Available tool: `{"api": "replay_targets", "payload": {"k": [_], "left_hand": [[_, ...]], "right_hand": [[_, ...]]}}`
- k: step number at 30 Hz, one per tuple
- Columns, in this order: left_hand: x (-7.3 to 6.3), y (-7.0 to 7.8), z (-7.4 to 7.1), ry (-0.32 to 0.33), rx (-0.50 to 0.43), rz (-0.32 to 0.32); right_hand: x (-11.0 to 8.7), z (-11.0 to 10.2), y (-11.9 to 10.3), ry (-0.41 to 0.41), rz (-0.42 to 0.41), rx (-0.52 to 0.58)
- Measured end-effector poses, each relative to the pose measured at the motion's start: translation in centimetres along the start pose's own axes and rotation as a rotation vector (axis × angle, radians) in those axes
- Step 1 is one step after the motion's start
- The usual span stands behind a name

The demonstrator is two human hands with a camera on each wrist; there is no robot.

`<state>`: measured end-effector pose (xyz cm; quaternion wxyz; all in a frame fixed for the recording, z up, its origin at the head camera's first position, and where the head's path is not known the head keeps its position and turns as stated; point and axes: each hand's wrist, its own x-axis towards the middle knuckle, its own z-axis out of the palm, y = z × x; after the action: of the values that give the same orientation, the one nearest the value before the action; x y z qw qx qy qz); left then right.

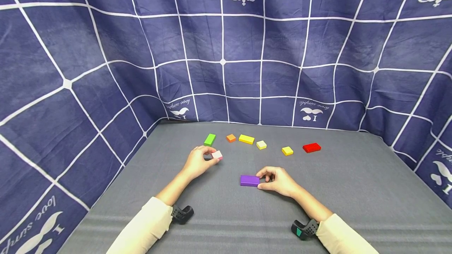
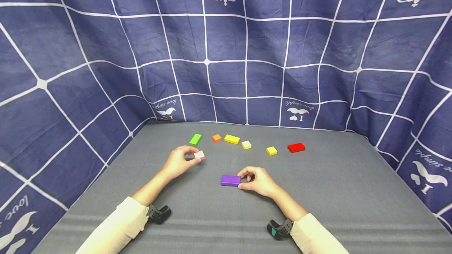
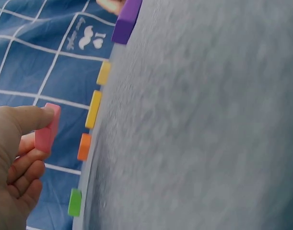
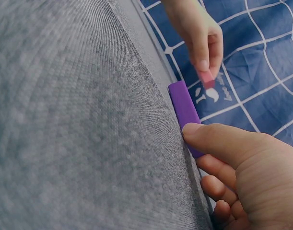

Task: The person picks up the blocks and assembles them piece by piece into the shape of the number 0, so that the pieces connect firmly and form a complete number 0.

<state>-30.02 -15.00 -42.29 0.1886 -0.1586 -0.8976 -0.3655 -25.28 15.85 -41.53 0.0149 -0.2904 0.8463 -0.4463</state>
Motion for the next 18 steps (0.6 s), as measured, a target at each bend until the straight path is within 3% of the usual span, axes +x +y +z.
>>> {"api": "replay_targets", "payload": {"k": [6, 18], "left_hand": [[-0.4, 1.0, 0.5, -0.025, -0.022, 0.04], [-1.5, 2.1, 2.0, -0.087, -0.038, 0.057]], "right_hand": [[0.0, 0.0, 0.0, 0.005, -0.014, 0.002], [0.1, 0.0, 0.2, -0.007, 0.001, 0.008]]}}
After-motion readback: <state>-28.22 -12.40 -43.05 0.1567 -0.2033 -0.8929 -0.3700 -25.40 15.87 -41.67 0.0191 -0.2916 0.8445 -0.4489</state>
